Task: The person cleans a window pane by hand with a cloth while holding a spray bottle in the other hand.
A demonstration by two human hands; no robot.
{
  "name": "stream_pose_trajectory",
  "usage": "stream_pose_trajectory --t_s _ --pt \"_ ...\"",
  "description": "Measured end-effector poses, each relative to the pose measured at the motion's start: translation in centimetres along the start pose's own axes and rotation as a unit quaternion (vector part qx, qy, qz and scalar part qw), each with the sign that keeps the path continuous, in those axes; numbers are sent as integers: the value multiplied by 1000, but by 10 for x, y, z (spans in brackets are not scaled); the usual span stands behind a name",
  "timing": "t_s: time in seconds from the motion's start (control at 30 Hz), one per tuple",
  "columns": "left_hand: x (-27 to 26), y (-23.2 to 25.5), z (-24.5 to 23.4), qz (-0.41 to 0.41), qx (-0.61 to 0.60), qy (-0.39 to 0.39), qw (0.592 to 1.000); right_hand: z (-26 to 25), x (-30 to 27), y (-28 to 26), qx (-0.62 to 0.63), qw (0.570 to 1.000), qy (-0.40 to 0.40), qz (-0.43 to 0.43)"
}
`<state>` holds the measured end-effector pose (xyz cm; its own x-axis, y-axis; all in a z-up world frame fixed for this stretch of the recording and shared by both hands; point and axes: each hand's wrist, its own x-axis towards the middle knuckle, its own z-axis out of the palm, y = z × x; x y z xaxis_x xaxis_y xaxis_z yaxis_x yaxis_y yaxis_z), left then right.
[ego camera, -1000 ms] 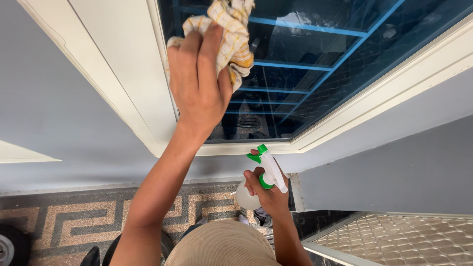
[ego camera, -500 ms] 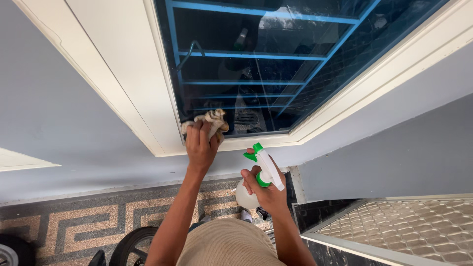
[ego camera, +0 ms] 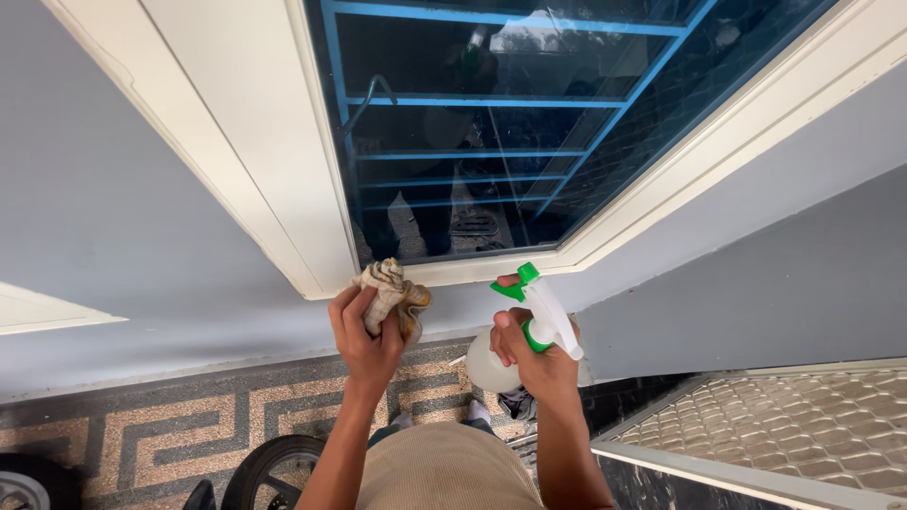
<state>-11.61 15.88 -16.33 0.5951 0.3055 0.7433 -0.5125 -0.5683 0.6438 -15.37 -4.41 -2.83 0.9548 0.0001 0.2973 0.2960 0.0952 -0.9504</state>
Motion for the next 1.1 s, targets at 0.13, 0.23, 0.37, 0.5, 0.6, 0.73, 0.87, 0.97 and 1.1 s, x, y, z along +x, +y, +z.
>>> stream_pose_trajectory --t_s 0.13,0.23,0.37,0.5,0.6,0.73,0.87,0.97,1.1 --pt "11 15 -10 10 3 18 1000 6 -1 -1 30 999 -8 -27" --pt "16 22 -17 12 8 28 999 8 -1 2 51 998 -3 -34" --pt "19 24 -21 16 5 26 1000 14 0 1 52 997 15 -46" --pt "19 22 -20 20 1 23 1000 16 0 -5 24 998 36 -48" --pt "19 23 -20 12 -2 18 1000 15 -1 -4 21 997 49 -46" --pt "18 25 -18 13 -11 8 1000 8 -3 4 17 997 66 -45" --pt "17 27 -13 26 -5 5 1000 3 -3 8 15 996 81 -40" --pt "26 26 -5 48 9 5 999 -2 -5 6 3 997 78 -17" --pt "64 27 10 110 56 34 992 -9 -1 6 0 998 64 -17"
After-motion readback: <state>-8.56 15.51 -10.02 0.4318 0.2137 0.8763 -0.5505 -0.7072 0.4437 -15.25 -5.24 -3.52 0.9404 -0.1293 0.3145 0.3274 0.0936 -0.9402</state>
